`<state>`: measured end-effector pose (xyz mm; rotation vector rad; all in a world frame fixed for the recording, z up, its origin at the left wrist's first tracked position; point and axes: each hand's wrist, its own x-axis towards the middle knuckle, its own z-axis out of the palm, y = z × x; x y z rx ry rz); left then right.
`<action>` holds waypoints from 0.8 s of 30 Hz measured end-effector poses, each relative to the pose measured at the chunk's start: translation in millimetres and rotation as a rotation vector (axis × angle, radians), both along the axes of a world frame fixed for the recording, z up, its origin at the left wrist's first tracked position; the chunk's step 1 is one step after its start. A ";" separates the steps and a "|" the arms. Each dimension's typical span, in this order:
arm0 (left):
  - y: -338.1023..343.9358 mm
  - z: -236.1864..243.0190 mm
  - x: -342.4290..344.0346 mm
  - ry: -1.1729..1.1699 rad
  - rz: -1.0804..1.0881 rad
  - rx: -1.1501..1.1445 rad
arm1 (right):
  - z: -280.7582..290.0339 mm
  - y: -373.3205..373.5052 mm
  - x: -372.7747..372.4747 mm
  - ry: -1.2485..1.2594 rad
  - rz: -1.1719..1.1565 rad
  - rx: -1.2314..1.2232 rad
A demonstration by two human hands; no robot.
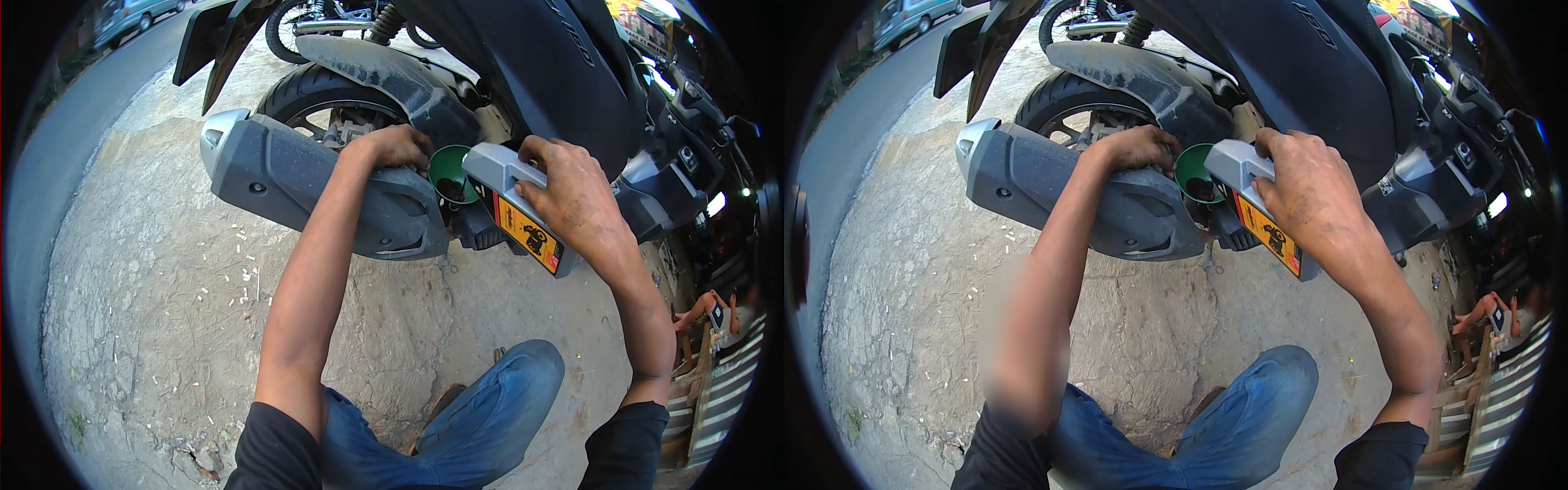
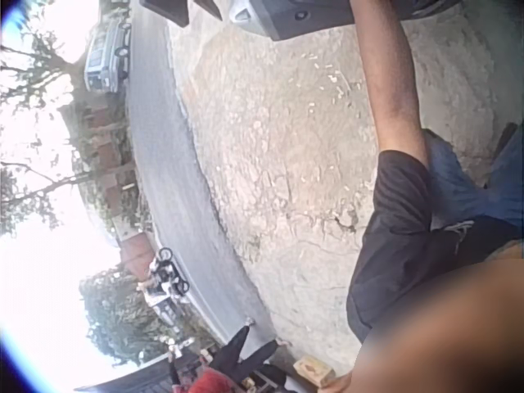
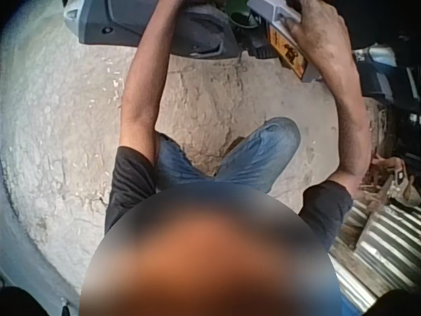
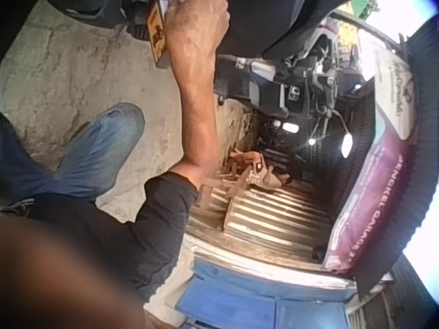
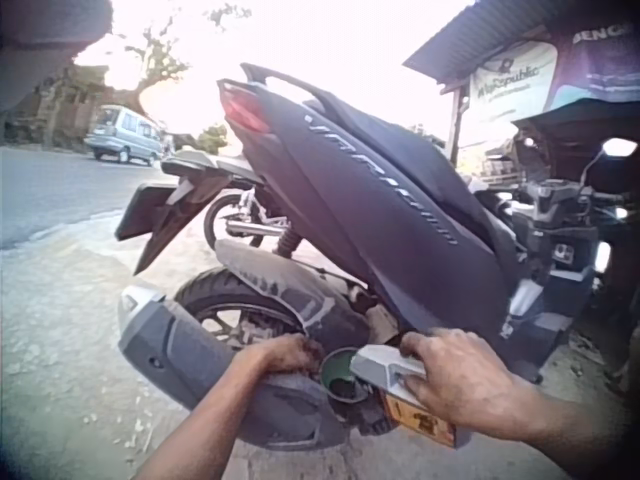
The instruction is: The recorder pours oil into a motorcycle using a funnel, then cleans the area and uses pliers.
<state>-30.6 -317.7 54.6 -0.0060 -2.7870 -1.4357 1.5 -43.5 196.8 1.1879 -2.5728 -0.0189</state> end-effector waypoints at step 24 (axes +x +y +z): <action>4.2 1.3 -2.6 -0.026 0.027 0.016 | -11.1 23.3 1.1 -0.023 0.025 -0.096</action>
